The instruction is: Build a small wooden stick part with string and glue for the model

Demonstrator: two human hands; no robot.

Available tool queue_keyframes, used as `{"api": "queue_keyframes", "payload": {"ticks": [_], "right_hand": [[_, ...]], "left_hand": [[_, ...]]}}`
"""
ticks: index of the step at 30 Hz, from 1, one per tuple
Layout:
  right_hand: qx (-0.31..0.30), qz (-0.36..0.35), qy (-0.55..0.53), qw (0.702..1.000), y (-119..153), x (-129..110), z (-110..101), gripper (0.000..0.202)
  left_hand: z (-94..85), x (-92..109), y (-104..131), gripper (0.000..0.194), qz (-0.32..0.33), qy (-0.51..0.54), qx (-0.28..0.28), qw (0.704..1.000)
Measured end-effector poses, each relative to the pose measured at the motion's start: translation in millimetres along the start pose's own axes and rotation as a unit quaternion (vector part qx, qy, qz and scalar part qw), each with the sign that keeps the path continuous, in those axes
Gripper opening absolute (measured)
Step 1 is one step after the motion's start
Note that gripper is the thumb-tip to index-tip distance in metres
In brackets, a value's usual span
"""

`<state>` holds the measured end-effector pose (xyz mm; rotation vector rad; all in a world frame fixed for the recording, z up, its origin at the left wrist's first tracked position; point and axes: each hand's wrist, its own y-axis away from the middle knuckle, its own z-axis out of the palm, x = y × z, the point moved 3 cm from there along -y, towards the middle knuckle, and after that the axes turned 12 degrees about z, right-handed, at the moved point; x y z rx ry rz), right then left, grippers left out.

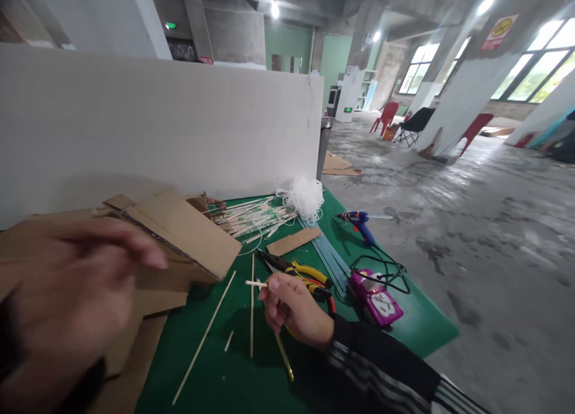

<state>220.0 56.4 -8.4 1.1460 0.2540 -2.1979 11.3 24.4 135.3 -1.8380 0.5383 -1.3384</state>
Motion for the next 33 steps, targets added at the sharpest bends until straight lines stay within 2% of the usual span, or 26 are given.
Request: {"api": "queue_keyframes", "payload": {"ticks": [2, 3, 4, 6, 7, 10, 13, 19, 23, 26, 29, 33], "right_hand": [[0.008, -0.003, 0.021, 1.0, 0.0, 0.7, -2.1, 0.03], [0.009, -0.005, 0.036, 0.999, 0.3, 1.1, -3.2, 0.03], [0.008, -0.008, 0.053, 0.999, 0.8, 1.7, -4.3, 0.03], [0.001, -0.008, 0.088, 0.996, 2.1, 3.1, -5.8, 0.031], [-0.003, -0.006, 0.103, 0.995, 2.9, 3.7, -6.2, 0.032], [-0.011, 0.019, 0.143, 0.989, 5.4, 5.2, -5.7, 0.033], [-0.017, 0.037, 0.173, 0.984, 7.7, 5.3, -4.6, 0.035], [-0.044, 0.04, 0.172, 0.983, 8.8, 7.1, -7.5, 0.041], [-0.064, 0.046, 0.17, 0.982, 8.4, 7.4, -7.0, 0.044], [-0.024, 0.024, 0.189, 0.981, 7.7, 3.8, -4.7, 0.036], [0.035, -0.029, 0.206, 0.977, 8.7, -1.8, -1.3, 0.027], [0.075, -0.089, 0.256, 0.96, 13.7, -8.0, 4.0, 0.021]], "left_hand": [[20.0, -4.3, 13.1, 0.016, 0.021, -0.021, -0.135, 0.99], [31.7, -6.4, 21.1, 0.024, 0.035, -0.035, -0.231, 0.972], [40.7, -8.6, 28.4, 0.029, 0.046, -0.05, -0.289, 0.955], [54.9, -14.1, 41.2, 0.034, 0.055, -0.065, -0.381, 0.92], [59.1, -17.1, 45.9, 0.032, 0.057, -0.069, -0.399, 0.913], [65.5, -27.3, 55.9, 0.022, 0.04, -0.084, -0.415, 0.905], [67.5, -32.4, 61.9, 0.013, 0.045, -0.068, -0.395, 0.915], [68.6, -29.2, 66.5, 0.006, 0.03, 0.006, -0.331, 0.943], [66.2, -25.3, 67.7, 0.007, 0.04, -0.002, -0.347, 0.937], [63.7, -26.2, 67.9, 0.007, 0.042, -0.062, -0.378, 0.923], [63.1, -27.9, 67.3, 0.007, 0.053, -0.127, -0.407, 0.903], [64.9, -27.5, 65.8, 0.005, 0.092, -0.151, -0.417, 0.891]]}}
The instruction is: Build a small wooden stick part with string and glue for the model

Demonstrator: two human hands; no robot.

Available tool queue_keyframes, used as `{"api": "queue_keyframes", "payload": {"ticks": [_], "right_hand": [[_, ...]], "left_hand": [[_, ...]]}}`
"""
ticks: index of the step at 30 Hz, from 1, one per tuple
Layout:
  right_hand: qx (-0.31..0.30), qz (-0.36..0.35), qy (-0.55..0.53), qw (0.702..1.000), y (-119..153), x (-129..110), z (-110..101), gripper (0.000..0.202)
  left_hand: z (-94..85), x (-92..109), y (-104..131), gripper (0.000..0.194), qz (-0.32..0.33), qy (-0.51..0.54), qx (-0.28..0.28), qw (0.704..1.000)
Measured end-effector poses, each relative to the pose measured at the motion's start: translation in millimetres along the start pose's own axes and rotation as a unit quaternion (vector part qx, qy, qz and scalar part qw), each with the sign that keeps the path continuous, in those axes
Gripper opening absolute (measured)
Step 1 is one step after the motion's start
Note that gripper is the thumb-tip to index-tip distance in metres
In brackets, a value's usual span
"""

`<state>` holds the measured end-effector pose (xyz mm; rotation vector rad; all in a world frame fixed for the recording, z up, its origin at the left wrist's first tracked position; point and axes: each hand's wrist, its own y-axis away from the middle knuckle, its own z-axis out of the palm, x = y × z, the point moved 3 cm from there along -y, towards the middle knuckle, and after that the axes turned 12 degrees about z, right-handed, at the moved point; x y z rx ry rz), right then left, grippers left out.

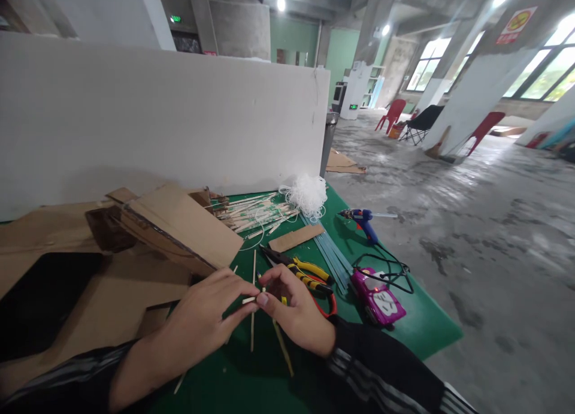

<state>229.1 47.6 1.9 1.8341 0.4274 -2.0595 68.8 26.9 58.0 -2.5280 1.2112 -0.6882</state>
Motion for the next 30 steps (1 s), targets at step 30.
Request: {"api": "queue_keyframes", "payload": {"ticks": [30], "right_hand": [[-0.09, 0.056, -0.128, 0.986, -6.0, 3.5, -3.6, 0.024]], "left_hand": [[-8.1, -0.8, -5.3, 0.011, 0.006, 0.107, 0.065, 0.992]]}}
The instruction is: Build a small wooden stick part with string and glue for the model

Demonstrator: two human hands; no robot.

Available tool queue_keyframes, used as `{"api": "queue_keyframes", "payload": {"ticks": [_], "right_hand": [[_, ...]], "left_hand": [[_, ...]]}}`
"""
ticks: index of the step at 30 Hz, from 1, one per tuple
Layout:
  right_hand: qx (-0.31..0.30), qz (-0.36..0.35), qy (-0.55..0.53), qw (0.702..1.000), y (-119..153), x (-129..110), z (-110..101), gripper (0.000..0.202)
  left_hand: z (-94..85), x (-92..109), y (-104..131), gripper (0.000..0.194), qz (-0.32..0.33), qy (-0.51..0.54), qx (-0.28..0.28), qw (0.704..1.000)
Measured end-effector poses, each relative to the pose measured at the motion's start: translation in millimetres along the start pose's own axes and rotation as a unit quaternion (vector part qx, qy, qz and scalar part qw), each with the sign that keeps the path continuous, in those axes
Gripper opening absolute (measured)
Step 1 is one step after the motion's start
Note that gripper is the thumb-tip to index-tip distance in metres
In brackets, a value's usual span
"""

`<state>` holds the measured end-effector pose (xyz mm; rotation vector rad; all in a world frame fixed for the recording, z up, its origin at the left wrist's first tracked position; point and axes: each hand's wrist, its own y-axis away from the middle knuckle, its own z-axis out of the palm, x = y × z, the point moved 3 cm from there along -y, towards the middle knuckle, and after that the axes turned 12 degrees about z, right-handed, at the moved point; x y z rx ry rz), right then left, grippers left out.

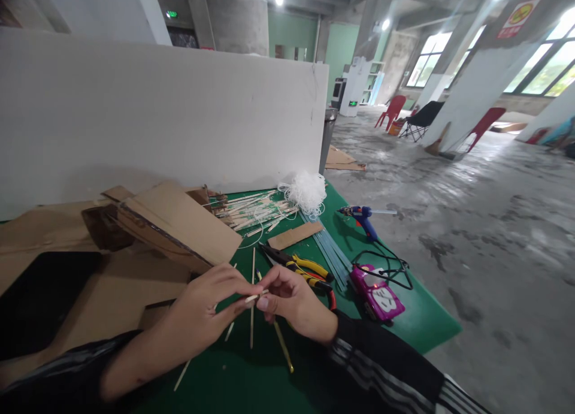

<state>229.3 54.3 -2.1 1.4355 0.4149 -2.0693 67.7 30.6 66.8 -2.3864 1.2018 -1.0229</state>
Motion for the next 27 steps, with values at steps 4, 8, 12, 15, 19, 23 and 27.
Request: {"api": "queue_keyframes", "payload": {"ticks": [4, 8, 12, 15, 19, 23, 27], "right_hand": [[0.015, 0.0, -0.007, 1.0, -0.4, -0.9, 0.5, 0.024], [0.019, 0.001, -0.01, 1.0, -0.3, -2.0, 1.1, 0.025], [0.011, 0.012, -0.004, 1.0, -0.3, -1.1, 0.2, 0.027], [0.002, 0.016, 0.001, 1.0, 0.1, -1.3, -0.3, 0.028], [-0.014, 0.014, 0.009, 1.0, 0.7, -1.5, -0.2, 0.029], [-0.025, 0.01, 0.012, 1.0, 1.4, -0.1, -1.0, 0.026], [-0.031, 0.01, 0.018, 0.999, 2.3, 1.9, -2.1, 0.025]], "left_hand": [[-0.7, -0.5, -0.6, 0.01, 0.01, -0.008, 0.007, 1.0], [0.5, -2.0, 0.9, 0.013, 0.004, -0.032, -0.001, 0.999], [2.4, -2.9, 2.2, 0.014, -0.005, -0.017, -0.004, 1.0], [3.3, -3.2, 2.9, 0.01, -0.006, -0.005, -0.007, 1.0], [4.4, -3.3, 4.0, 0.01, -0.002, -0.005, -0.009, 1.0], [5.1, -2.2, 4.5, 0.013, 0.011, -0.009, -0.012, 1.0], [4.8, -0.3, 4.0, 0.016, 0.023, -0.018, -0.016, 0.999]]}}
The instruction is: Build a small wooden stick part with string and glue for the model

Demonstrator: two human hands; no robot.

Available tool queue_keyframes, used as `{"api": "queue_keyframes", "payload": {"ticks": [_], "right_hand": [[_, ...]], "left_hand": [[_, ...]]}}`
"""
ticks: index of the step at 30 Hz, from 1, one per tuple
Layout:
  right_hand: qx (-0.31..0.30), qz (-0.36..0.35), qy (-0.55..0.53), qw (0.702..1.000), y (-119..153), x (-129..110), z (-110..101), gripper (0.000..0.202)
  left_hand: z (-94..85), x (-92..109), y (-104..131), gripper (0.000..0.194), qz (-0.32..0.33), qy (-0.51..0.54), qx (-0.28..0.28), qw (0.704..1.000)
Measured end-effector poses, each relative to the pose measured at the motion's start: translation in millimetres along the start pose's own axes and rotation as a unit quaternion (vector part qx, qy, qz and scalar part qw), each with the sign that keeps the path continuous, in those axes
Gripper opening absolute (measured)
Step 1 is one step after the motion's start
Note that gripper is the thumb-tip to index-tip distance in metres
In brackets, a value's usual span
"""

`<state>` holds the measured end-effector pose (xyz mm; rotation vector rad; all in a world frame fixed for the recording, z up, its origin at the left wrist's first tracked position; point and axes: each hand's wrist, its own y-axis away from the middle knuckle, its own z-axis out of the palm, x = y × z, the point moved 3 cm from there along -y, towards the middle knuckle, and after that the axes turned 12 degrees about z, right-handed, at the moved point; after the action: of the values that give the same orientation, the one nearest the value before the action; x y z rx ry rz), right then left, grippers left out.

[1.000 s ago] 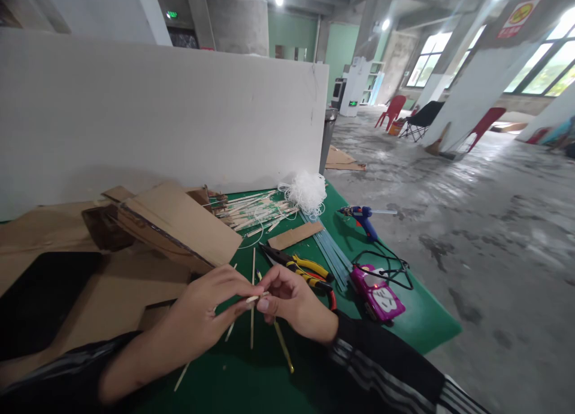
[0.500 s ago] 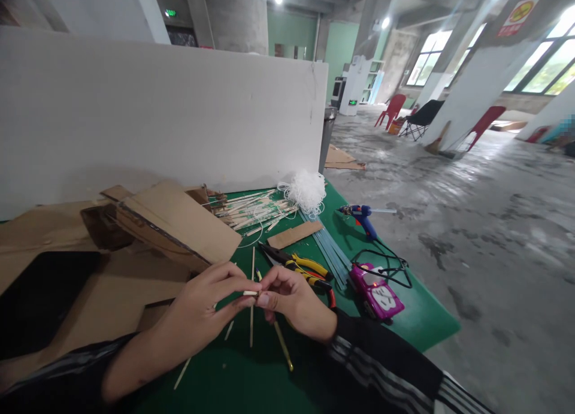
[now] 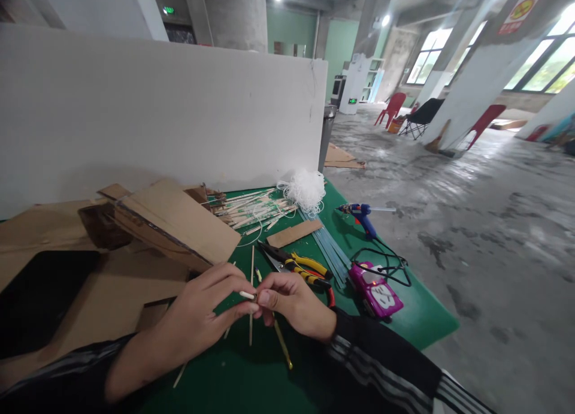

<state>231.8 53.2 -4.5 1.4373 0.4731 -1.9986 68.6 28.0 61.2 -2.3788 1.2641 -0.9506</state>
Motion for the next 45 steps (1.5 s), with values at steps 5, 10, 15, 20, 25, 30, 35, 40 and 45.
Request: {"api": "queue_keyframes", "payload": {"ticks": [5, 10, 15, 20, 25, 30, 35, 40, 45], "right_hand": [[-0.009, 0.009, -0.01, 1.0, 0.1, 1.5, -0.4, 0.027], [-0.027, 0.039, -0.036, 0.998, -0.2, 4.4, -1.2, 0.029], [-0.034, 0.043, -0.05, 0.997, 0.2, 6.7, -1.8, 0.029], [-0.007, 0.023, -0.036, 0.999, -1.2, 4.2, 1.4, 0.026], [-0.018, 0.023, -0.067, 0.997, -1.2, 5.3, 1.6, 0.021], [-0.052, 0.051, -0.086, 0.994, 1.5, 6.6, 2.9, 0.025], [-0.056, 0.073, -0.116, 0.989, 1.3, 5.8, 5.6, 0.032], [-0.075, 0.075, -0.132, 0.986, -0.1, 6.6, 4.5, 0.032], [-0.055, 0.09, -0.116, 0.988, 0.0, 7.1, 3.6, 0.034]], "left_hand": [[0.2, 2.0, 1.2, 0.019, 0.016, -0.021, 0.012, 1.0], [1.3, 3.3, -0.7, 0.013, 0.012, 0.018, 0.026, 0.999], [1.9, 2.2, -2.0, 0.011, -0.024, 0.072, 0.025, 0.997], [1.9, -1.7, 0.9, 0.014, -0.055, 0.05, 0.032, 0.997], [2.5, 0.7, 0.0, 0.016, -0.028, 0.016, 0.046, 0.998], [1.9, 5.6, -0.8, 0.013, -0.008, 0.03, 0.073, 0.997], [1.3, 3.7, -0.2, 0.011, -0.004, 0.064, 0.069, 0.996], [2.7, 2.8, 0.5, 0.013, -0.015, 0.096, 0.05, 0.994], [4.2, 4.1, 1.9, 0.008, -0.043, 0.102, 0.047, 0.993]]}}
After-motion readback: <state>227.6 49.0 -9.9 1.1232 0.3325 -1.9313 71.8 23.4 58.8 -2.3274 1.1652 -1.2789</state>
